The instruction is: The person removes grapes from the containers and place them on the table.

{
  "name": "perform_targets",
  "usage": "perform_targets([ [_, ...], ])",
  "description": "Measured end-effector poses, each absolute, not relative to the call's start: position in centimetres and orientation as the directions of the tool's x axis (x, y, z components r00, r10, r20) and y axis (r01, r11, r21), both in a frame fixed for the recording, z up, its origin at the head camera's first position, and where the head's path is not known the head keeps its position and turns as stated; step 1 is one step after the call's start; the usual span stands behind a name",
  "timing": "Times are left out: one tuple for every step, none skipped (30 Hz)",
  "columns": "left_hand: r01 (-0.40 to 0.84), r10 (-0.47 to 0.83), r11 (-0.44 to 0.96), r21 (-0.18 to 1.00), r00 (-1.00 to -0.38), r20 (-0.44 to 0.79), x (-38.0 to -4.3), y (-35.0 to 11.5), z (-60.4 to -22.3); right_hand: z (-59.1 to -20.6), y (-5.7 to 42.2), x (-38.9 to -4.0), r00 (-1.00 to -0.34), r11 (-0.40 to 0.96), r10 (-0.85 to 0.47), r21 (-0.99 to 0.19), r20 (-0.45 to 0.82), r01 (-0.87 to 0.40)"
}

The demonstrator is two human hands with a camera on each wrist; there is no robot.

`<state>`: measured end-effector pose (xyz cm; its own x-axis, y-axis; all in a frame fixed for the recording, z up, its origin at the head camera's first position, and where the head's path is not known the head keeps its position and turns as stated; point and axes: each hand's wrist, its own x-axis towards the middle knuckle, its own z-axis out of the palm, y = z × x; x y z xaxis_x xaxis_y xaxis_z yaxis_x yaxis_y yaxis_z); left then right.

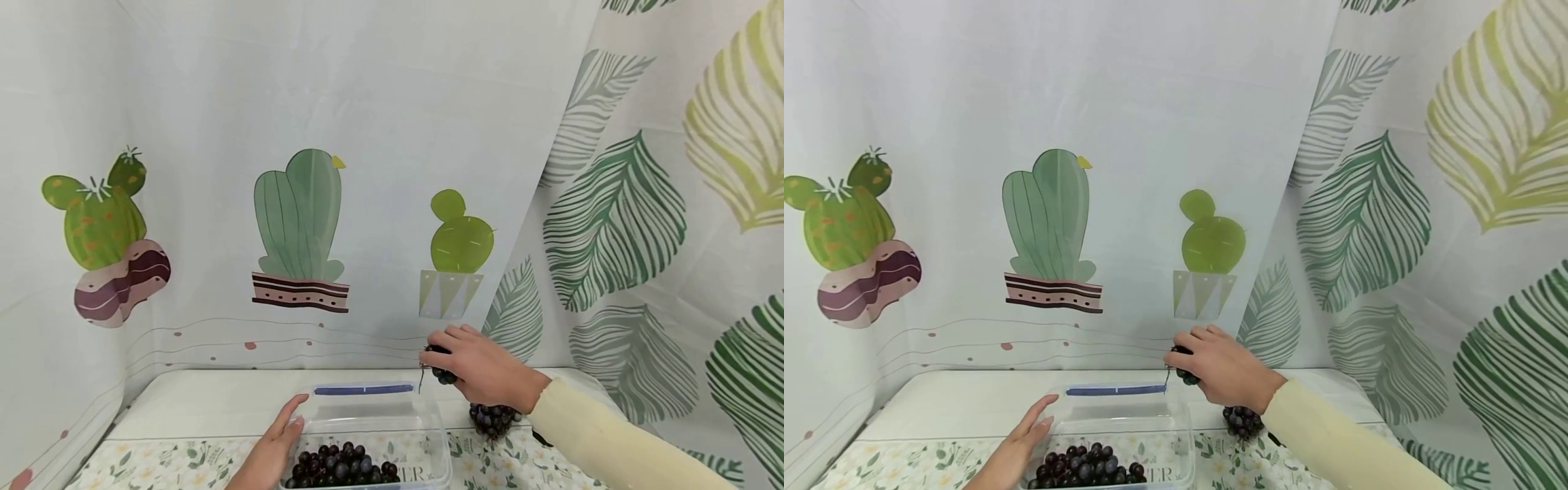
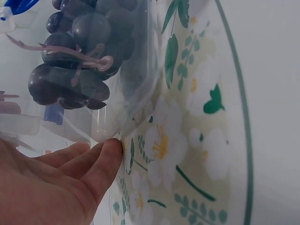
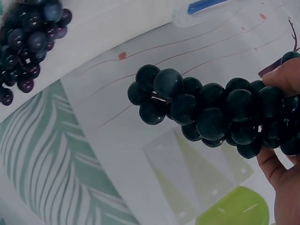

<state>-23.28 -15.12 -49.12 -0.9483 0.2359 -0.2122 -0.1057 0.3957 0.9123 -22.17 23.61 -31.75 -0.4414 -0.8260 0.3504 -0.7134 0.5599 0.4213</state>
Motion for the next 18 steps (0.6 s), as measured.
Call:
perform_targets([
  [-0.095,0.234,0.388,0.917,-0.952,-0.198,-23.3,-15.2,-49.3,-31.8,23.8,-22.2,-0.448,0.565,-0.823,0.421,0.349,-0.710],
  [-0.080,0.238,0.386,0.919,-0.954,-0.183,-23.4,-15.2,-49.4,-31.8,24.1,-22.2,-0.456,0.571,-0.819,0.422,0.347,-0.704],
  [-0.092,0.239,0.381,0.920,-0.951,-0.194,-23.4,-15.2,-49.4,-31.9,24.3,-22.1,-0.464,0.577,-0.815,0.417,0.346,-0.703],
  [-0.095,0.247,0.379,0.920,-0.948,-0.199,-23.5,-15.3,-49.5,-31.9,24.6,-22.1,-0.471,0.582,-0.812,0.417,0.345,-0.699],
  [-0.093,0.254,0.380,0.920,-0.946,-0.201,-23.6,-15.4,-49.5,-32.0,24.8,-22.1,-0.476,0.586,-0.809,0.418,0.344,-0.694],
  [-0.081,0.256,0.382,0.921,-0.948,-0.190,-23.5,-15.4,-49.5,-32.0,25.1,-22.0,-0.480,0.589,-0.807,0.421,0.343,-0.690],
  [-0.078,0.259,0.384,0.920,-0.947,-0.188,-23.5,-15.3,-49.5,-32.1,25.4,-22.0,-0.483,0.591,-0.806,0.421,0.343,-0.688],
  [-0.072,0.259,0.389,0.918,-0.948,-0.185,-23.5,-15.4,-49.5,-32.2,25.7,-21.9,-0.485,0.593,-0.805,0.420,0.342,-0.687],
  [-0.084,0.259,0.390,0.917,-0.946,-0.196,-23.5,-15.3,-49.5,-32.3,25.9,-21.9,-0.487,0.594,-0.804,0.422,0.342,-0.685],
  [-0.084,0.252,0.390,0.917,-0.948,-0.194,-23.4,-15.3,-49.4,-32.5,26.2,-21.9,-0.489,0.595,-0.803,0.423,0.340,-0.683],
  [-0.081,0.246,0.393,0.916,-0.950,-0.190,-23.3,-15.2,-49.3,-32.6,26.4,-21.9,-0.492,0.598,-0.801,0.419,0.340,-0.684],
  [-0.075,0.241,0.392,0.917,-0.953,-0.181,-23.2,-15.1,-49.3,-32.8,26.7,-21.9,-0.494,0.599,-0.800,0.419,0.340,-0.682],
  [-0.089,0.235,0.386,0.918,-0.953,-0.192,-23.3,-15.1,-49.3,-33.0,26.9,-21.9,-0.496,0.602,-0.798,0.421,0.341,-0.679],
  [-0.089,0.230,0.380,0.921,-0.955,-0.187,-23.4,-15.1,-49.6,-33.2,27.1,-21.9,-0.498,0.605,-0.796,0.423,0.344,-0.675],
  [-0.100,0.223,0.377,0.921,-0.955,-0.195,-23.3,-15.0,-49.3,-33.4,27.3,-21.9,-0.500,0.608,-0.794,0.426,0.347,-0.670],
  [-0.100,0.213,0.377,0.921,-0.958,-0.191,-23.1,-14.8,-48.9,-33.6,27.6,-22.0,-0.503,0.612,-0.791,0.431,0.349,-0.663],
  [-0.098,0.210,0.378,0.921,-0.959,-0.188,-23.0,-14.6,-48.7,-33.8,27.7,-22.0,-0.503,0.615,-0.789,0.439,0.354,-0.655],
  [-0.095,0.207,0.377,0.921,-0.961,-0.184,-22.9,-14.5,-48.5,-34.0,27.9,-22.0,-0.502,0.616,-0.788,0.447,0.357,-0.649],
])
